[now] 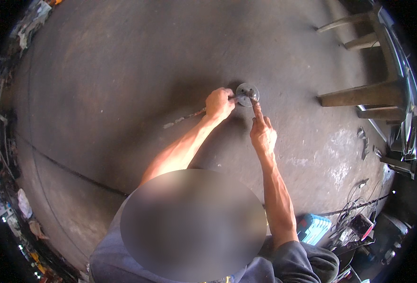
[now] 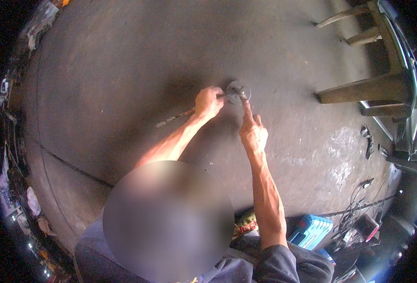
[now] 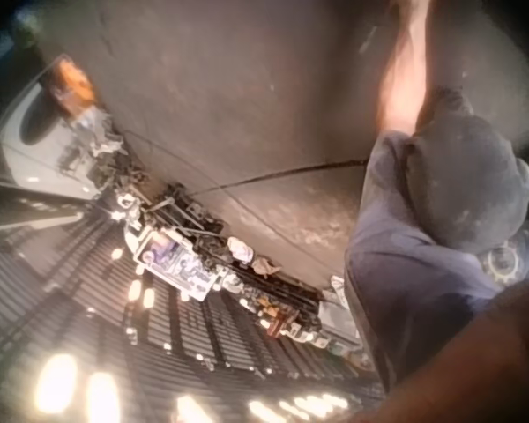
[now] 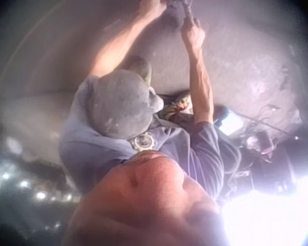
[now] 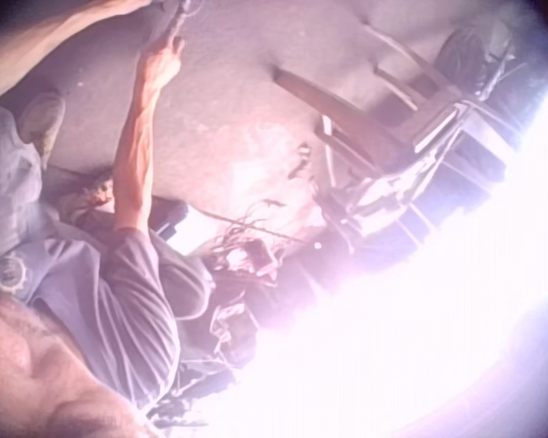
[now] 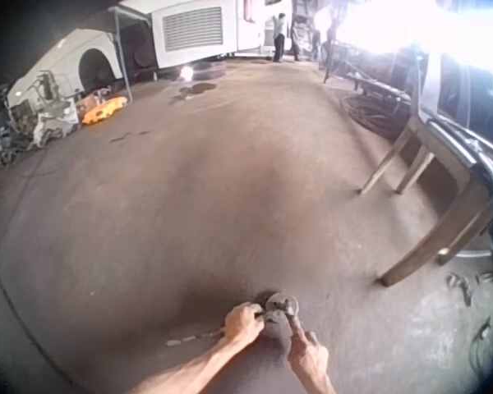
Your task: The person handles a gray plastic car fender, wiping its surface and then using a soldering iron to apply heat to specific areas. The person also retrieves a hammer and a sanding disc from a toolbox and attaches the disc to a sander.
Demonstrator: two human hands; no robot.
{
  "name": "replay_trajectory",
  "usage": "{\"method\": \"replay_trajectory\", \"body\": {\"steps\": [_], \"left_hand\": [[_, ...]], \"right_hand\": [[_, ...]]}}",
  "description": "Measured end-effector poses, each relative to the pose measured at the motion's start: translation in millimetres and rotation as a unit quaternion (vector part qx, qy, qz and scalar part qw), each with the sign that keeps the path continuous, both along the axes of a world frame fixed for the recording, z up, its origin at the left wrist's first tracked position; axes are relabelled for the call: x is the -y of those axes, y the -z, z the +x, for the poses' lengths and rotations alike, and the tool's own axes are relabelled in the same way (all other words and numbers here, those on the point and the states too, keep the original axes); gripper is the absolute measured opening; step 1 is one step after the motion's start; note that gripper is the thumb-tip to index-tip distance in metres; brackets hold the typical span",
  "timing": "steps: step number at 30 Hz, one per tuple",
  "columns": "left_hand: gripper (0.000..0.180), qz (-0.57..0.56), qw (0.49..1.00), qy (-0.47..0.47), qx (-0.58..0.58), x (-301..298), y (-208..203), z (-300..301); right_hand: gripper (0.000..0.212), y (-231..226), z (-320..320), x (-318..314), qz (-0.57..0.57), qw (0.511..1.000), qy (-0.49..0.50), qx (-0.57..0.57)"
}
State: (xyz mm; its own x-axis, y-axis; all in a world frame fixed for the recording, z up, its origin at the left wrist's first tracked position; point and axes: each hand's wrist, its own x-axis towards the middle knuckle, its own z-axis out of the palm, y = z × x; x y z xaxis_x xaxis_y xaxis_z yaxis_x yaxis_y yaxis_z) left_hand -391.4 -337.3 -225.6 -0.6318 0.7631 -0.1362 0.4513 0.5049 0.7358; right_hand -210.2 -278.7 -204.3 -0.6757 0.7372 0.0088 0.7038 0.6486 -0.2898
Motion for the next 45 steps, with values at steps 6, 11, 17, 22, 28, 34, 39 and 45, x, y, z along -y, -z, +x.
{"method": "replay_trajectory", "body": {"steps": [6,11,17,22,28,34,39,45], "left_hand": [[0.018,-0.013,1.0,-0.013,0.006,-0.7,-7.5,2.1],[0.02,0.014,1.0,-0.009,-0.025,-0.6,-4.6,2.7],[0.022,0.006,0.999,0.0,-0.044,0.6,-3.0,1.7],[0.018,0.044,0.998,-0.01,-0.034,0.9,5.4,1.8],[0.019,-0.006,1.0,-0.007,0.002,-1.3,-7.0,2.7],[0.019,0.02,1.0,-0.012,-0.001,1.2,-5.8,3.6],[0.02,0.017,1.0,-0.004,-0.023,1.8,-0.3,3.6],[0.019,0.041,0.998,-0.001,-0.049,4.4,7.9,4.4]], "right_hand": [[0.055,1.0,0.6,4.9,0.033,0.996,-0.003,-0.084],[0.056,5.4,-2.2,-0.8,0.023,0.994,0.024,-0.1],[0.059,1.3,-6.9,-0.1,0.005,0.998,0.022,-0.065],[0.06,-2.2,-7.7,4.3,0.004,0.998,0.012,-0.063],[0.06,-0.1,-6.8,6.5,-0.002,0.995,0.026,-0.1],[0.059,-0.8,-10.8,-7.1,-0.025,0.998,0.03,-0.057],[0.059,-4.2,-10.6,-10.9,-0.026,0.999,0.025,-0.022],[0.06,2.7,-3.3,-6.9,-0.012,1.0,0.014,-0.022]]}}
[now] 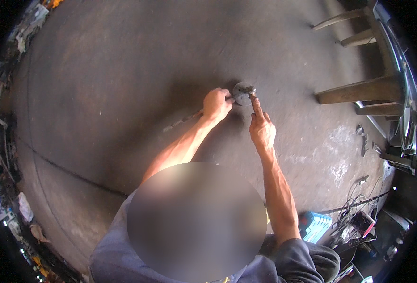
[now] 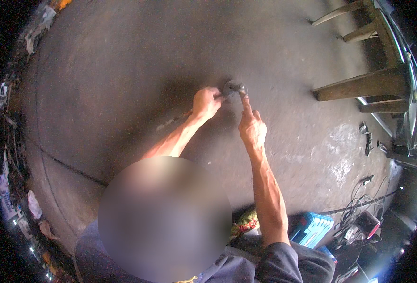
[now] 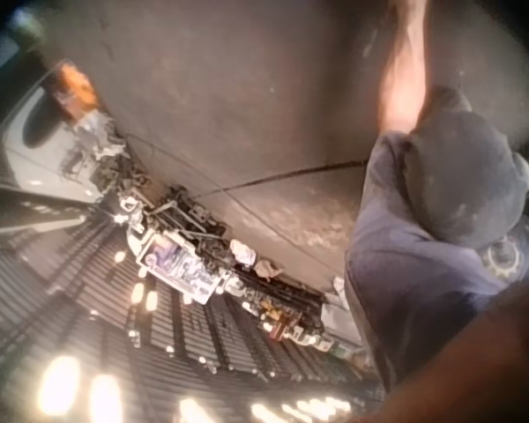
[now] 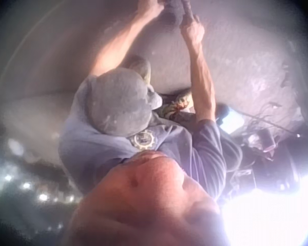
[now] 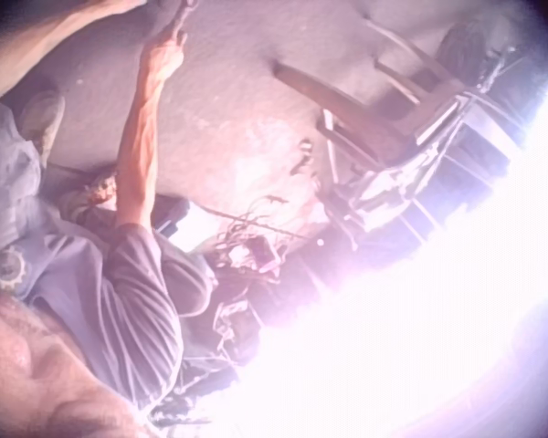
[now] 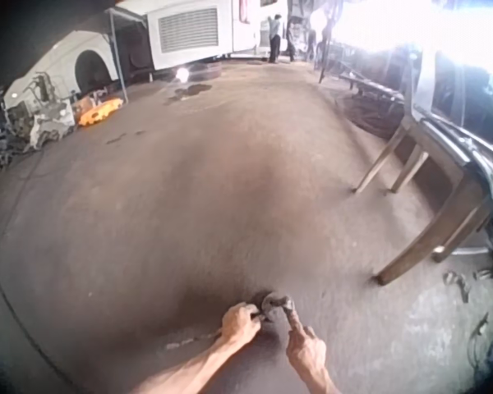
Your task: The person handles a gray plastic car fender, wiping its surface and then using a soldering iron to apply heat to specific areas. The person also retrieves a hammer and a sanding disc from a toolbox and attaches the disc to a sander.
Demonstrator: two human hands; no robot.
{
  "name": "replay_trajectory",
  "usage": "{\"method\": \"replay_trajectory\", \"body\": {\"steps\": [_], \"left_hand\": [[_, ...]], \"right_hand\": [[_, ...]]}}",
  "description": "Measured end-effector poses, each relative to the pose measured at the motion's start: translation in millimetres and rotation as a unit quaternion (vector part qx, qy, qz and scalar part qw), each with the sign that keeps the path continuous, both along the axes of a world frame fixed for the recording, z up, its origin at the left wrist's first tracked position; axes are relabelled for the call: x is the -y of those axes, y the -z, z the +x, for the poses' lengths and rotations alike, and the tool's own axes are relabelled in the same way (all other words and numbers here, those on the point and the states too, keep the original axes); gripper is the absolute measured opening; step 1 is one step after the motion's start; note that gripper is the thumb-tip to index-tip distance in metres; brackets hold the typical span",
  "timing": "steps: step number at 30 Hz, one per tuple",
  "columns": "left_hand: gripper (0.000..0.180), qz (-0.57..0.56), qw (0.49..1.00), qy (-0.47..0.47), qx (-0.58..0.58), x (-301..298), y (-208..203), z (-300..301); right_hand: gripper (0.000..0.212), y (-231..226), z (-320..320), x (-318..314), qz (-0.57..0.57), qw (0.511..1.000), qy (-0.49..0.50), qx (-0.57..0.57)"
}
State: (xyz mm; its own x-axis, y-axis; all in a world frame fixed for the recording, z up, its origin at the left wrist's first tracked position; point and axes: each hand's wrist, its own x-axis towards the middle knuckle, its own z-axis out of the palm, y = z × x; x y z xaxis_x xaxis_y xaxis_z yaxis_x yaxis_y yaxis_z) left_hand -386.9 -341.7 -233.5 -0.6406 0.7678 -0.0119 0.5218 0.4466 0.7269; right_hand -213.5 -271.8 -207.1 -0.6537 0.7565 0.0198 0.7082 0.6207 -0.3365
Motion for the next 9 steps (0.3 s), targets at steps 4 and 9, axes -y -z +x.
{"method": "replay_trajectory", "body": {"steps": [4,9], "left_hand": [[0.019,-0.037,0.999,-0.001,0.036,-1.0,-13.0,0.7],[0.023,-0.031,0.999,0.013,0.004,0.1,-6.8,-1.8]], "right_hand": [[0.062,2.4,3.5,0.2,0.009,0.999,-0.001,-0.034],[0.065,8.7,7.3,-1.5,0.001,1.0,0.006,-0.029]]}}
